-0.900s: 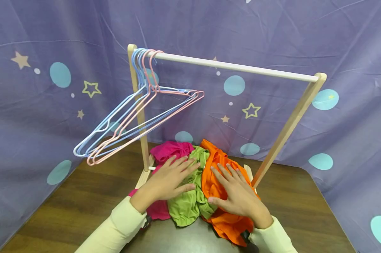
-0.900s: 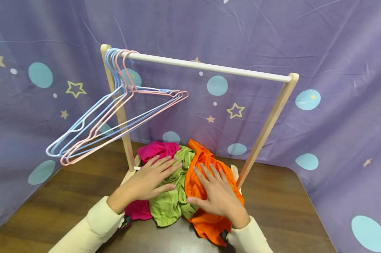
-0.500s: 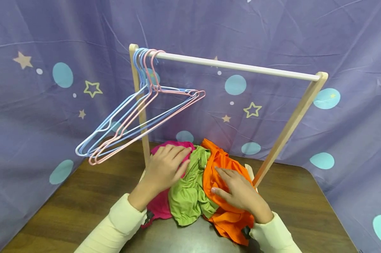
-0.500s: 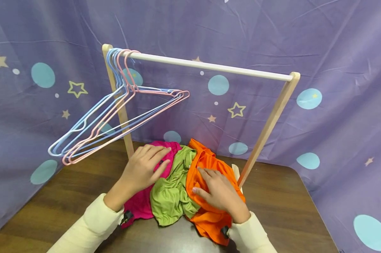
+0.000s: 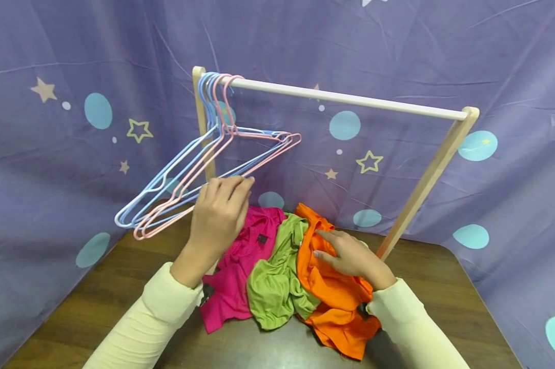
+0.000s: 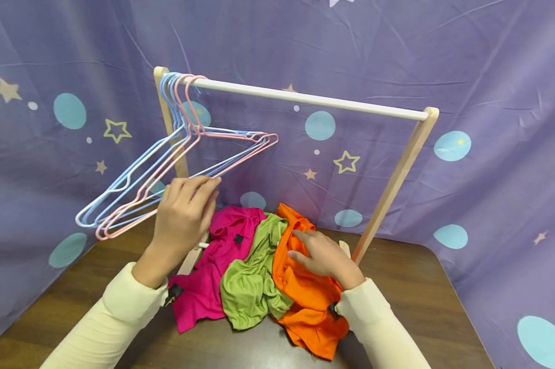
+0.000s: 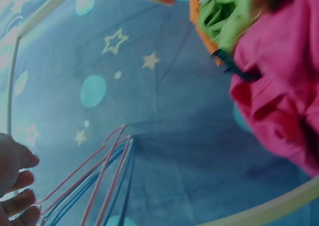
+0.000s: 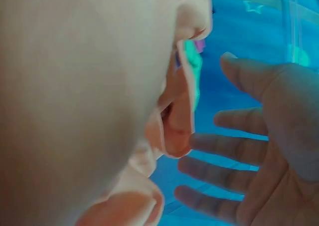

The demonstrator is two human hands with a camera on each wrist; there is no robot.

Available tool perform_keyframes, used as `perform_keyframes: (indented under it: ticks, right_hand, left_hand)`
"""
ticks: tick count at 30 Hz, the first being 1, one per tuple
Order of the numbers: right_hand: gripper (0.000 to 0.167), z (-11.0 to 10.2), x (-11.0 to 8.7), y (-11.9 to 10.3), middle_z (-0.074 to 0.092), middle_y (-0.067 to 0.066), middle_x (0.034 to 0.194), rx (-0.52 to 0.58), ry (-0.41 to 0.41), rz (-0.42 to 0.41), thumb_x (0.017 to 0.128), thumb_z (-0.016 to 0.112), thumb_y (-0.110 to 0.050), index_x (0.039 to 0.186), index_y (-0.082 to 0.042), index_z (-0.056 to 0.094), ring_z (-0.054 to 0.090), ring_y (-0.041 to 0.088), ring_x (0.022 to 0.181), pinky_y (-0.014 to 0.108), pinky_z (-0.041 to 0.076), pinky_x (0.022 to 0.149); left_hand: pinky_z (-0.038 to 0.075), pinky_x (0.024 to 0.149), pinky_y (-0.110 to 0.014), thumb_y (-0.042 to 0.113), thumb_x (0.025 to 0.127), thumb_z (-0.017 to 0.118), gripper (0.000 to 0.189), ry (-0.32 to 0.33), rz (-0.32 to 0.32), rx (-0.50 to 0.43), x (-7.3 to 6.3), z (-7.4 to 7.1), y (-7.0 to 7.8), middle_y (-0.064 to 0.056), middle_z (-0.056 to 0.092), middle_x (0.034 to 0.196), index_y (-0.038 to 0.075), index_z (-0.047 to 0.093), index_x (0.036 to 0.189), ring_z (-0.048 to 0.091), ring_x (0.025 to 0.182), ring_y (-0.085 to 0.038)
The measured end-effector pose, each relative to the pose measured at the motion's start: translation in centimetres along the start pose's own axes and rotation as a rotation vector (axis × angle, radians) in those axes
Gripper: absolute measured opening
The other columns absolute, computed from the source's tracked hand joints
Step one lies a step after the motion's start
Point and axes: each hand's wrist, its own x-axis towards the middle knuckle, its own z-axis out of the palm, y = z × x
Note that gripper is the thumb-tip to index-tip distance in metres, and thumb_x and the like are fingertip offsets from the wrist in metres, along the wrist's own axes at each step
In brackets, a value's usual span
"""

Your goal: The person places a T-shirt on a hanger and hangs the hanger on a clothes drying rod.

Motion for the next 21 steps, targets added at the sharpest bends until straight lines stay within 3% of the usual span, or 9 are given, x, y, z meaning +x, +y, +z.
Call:
perform_keyframes:
  ticks: [4,7,12,21]
  right_hand:
    - [0.058,0.1,1.0,0.6,0.059,0.018,0.142,0.015,-0.031,-0.002,0.103,0.061,-0.037,0.15,-0.005,0.049,0.058,0.036,0.129,0.053,0.047,0.106]
    - [0.056,0.1,1.6,1.1,0.06,0.018,0.14,0.005,-0.043,-0.005,0.104,0.061,-0.033,0.149,-0.003,0.05,0.06,0.036,0.126,0.053,0.049,0.104]
    - [0.056,-0.2,2.7,2.0,0.062,0.021,0.138,-0.004,-0.049,-0.003,0.102,0.064,-0.029,0.148,0.0,0.051,0.063,0.037,0.121,0.053,0.05,0.102]
    - [0.053,-0.5,4.4,2.9,0.064,0.02,0.135,-0.021,-0.058,0.017,0.102,0.065,-0.025,0.146,0.002,0.052,0.065,0.038,0.118,0.053,0.052,0.1]
  left_hand:
    - [0.043,0.068,-0.049,-0.002,0.093,0.062,0.024,0.134,-0.055,0.048,1.1,-0.7,-0.3,-0.018,0.066,0.106,0.001,0.07,0.116,0.053,0.085,-0.041]
    - [0.041,0.068,-0.05,-0.003,0.095,0.06,0.025,0.182,-0.111,0.098,1.8,-1.1,-0.5,-0.018,0.065,0.107,0.002,0.07,0.117,0.051,0.085,-0.042]
    - [0.039,0.066,-0.051,-0.003,0.098,0.055,0.024,0.18,-0.167,0.167,2.3,-1.3,-1.1,-0.02,0.065,0.108,-0.001,0.068,0.118,0.05,0.084,-0.043]
    - [0.042,0.068,-0.051,-0.004,0.1,0.053,0.02,0.158,-0.17,0.195,2.5,-1.3,-1.9,-0.022,0.065,0.103,-0.004,0.067,0.114,0.051,0.082,-0.044]
